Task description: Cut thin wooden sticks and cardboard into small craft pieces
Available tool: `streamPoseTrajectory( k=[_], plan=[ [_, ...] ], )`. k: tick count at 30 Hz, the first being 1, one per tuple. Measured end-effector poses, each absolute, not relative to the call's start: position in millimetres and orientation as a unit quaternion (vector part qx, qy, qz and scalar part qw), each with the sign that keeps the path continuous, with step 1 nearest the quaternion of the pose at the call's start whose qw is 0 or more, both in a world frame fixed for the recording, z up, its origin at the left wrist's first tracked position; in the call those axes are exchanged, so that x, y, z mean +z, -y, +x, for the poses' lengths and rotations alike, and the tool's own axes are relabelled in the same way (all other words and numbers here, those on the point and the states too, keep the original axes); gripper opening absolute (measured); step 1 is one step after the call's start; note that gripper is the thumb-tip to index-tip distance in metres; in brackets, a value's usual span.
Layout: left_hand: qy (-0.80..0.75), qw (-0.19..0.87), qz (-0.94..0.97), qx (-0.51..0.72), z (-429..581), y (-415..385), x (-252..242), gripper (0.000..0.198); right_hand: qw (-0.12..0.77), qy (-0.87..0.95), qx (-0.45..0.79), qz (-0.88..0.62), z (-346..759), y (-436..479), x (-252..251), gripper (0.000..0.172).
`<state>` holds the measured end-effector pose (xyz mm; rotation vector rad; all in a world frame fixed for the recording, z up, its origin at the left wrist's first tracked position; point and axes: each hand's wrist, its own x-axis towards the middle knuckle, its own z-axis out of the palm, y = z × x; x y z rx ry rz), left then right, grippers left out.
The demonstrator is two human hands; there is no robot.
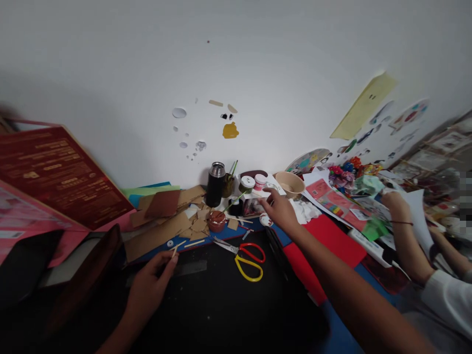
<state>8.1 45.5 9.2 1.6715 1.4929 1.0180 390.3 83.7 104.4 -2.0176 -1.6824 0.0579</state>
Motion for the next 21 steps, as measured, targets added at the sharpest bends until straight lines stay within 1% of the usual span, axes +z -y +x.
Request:
streamPoseTrajectory(
  k=[4,10,15,21],
  plan=[
    [-0.574,0.329,0.637,0.396,9.2,-46.0,9.4,0.043,0.218,0.584,-0.001,-0.782,404.2,-114.8,120.0,0.06],
    [-0.582,0.331,0.638,0.381,8.2,-47.0,9.2,0.044,0.126,0.581,-0.023,-0.804,410.8,-142.7,120.1,0.067],
    [-0.586,0.342,0.635,0.369,8.1,-47.1,8.1,0.044,0.065,0.595,-0.034,-0.8,409.6,-154.1,115.3,0.066],
    [-0.585,0.352,0.632,0.366,8.9,-46.6,9.6,0.039,0.065,0.593,-0.041,-0.802,411.5,-161.9,109.1,0.066]
  ],
)
